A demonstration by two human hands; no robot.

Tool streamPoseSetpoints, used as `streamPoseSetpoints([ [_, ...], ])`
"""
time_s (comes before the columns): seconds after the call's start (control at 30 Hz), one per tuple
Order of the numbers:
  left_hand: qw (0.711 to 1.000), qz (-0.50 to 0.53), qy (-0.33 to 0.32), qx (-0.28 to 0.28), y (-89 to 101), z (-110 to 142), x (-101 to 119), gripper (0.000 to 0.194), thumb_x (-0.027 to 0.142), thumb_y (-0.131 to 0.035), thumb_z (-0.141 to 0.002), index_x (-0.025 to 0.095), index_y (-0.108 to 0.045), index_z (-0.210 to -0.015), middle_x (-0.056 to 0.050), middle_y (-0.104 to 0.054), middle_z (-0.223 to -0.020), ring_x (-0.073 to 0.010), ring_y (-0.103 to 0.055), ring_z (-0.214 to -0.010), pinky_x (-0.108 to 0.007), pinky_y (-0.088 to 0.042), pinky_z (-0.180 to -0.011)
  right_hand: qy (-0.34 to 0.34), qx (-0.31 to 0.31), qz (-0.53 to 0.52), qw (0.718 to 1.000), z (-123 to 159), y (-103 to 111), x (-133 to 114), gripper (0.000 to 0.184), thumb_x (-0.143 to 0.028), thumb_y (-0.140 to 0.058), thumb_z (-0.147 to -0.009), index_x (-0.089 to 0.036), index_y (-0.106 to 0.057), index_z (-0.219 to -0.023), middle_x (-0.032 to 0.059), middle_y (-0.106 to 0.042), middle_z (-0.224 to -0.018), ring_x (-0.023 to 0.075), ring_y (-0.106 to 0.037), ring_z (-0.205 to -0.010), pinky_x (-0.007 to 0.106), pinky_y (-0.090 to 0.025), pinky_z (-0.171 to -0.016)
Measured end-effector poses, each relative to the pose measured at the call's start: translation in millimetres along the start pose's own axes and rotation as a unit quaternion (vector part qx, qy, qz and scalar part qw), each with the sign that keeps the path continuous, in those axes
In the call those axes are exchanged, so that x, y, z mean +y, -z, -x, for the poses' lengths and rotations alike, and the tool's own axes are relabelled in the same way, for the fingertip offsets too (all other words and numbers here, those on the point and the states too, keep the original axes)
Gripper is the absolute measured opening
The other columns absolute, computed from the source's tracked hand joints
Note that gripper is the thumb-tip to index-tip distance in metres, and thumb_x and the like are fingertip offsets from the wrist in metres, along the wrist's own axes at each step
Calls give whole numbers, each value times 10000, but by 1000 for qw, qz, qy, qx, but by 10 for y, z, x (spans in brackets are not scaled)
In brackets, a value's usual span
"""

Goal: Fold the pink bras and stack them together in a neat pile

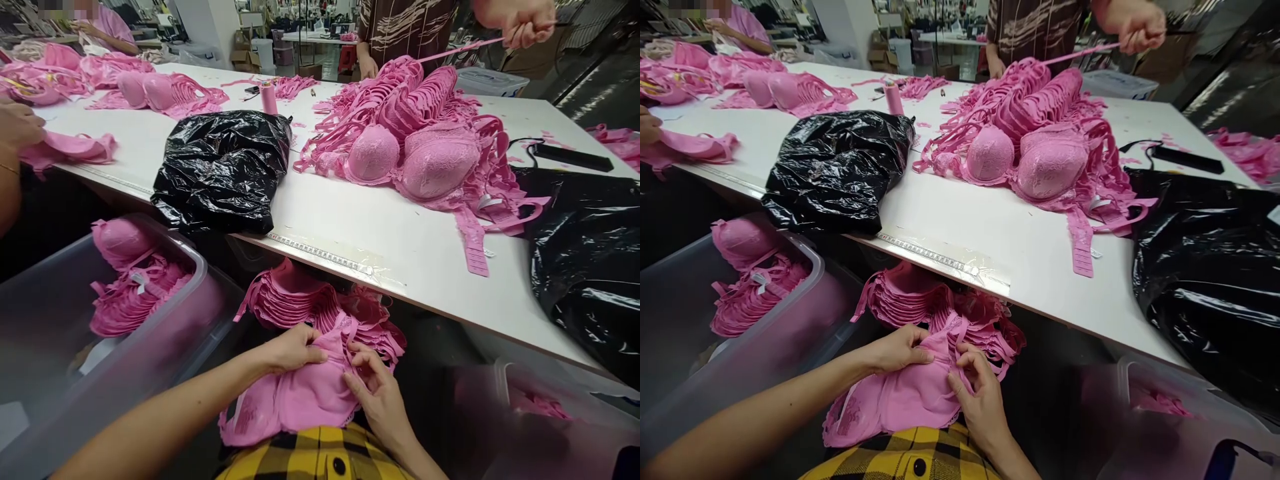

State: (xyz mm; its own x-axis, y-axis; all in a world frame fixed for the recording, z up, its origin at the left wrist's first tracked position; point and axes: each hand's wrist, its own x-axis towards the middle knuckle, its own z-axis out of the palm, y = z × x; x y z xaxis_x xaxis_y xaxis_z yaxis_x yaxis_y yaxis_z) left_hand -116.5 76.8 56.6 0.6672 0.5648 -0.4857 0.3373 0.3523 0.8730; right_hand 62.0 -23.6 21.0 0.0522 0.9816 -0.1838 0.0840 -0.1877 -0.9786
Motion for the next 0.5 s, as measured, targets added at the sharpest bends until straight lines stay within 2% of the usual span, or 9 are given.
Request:
streamPoseSetpoints([
  [0.1,998,-57,-17,-29,9,-15,10,119,221,-598,-644,143,-511,-618,54,-448,-600,-90,-379,-564,-199,-309,-520,-68,-52,-63,994,-30,-23,20,387,-388,-649,-733,-206,-523,-1050,82,-601,-1025,213,-586,-903,312,-485,-756],
  [0.17,995,-99,-7,-20,-9,-37,-2,94,204,-601,-629,145,-528,-636,46,-481,-613,-105,-417,-583,-204,-331,-536,-83,-87,-56,991,-63,-30,43,342,-375,-661,-713,-182,-561,-977,50,-616,-884,195,-582,-807,295,-474,-722],
  [0.27,977,-207,3,57,-55,-70,-41,104,180,-601,-609,149,-580,-705,14,-564,-677,-154,-494,-657,-224,-357,-583,-84,-92,-16,992,-115,-30,99,232,-339,-698,-658,-175,-557,-743,-10,-560,-701,151,-526,-649,243,-431,-606],
  [0.33,960,-258,-9,105,-68,-82,-58,125,167,-573,-621,151,-599,-742,-1,-593,-710,-169,-514,-684,-230,-353,-594,-91,-97,-16,991,-141,-18,127,235,-369,-675,-679,-173,-555,-727,-21,-546,-665,137,-499,-606,229,-406,-567],
  [0.37,958,-262,-18,112,-60,-85,-61,123,171,-558,-635,152,-601,-748,0,-595,-712,-165,-512,-680,-230,-349,-593,-91,-103,-19,990,-151,-6,132,242,-393,-653,-702,-169,-570,-741,-15,-558,-676,138,-503,-615,231,-405,-577],
  [0.43,964,-247,-23,92,-7,-82,-63,72,206,-546,-666,155,-584,-699,18,-562,-668,-143,-479,-636,-226,-330,-572,-86,-107,-17,990,-166,31,123,266,-425,-631,-726,-162,-600,-752,-4,-578,-690,139,-504,-625,231,-400,-588],
  [0.5,976,-213,-10,48,81,-70,-75,101,236,-565,-662,162,-527,-606,46,-477,-591,-114,-410,-577,-221,-290,-535,-89,-96,-9,991,-173,78,105,272,-430,-651,-712,-161,-606,-715,-14,-564,-644,125,-476,-576,221,-376,-551],
])
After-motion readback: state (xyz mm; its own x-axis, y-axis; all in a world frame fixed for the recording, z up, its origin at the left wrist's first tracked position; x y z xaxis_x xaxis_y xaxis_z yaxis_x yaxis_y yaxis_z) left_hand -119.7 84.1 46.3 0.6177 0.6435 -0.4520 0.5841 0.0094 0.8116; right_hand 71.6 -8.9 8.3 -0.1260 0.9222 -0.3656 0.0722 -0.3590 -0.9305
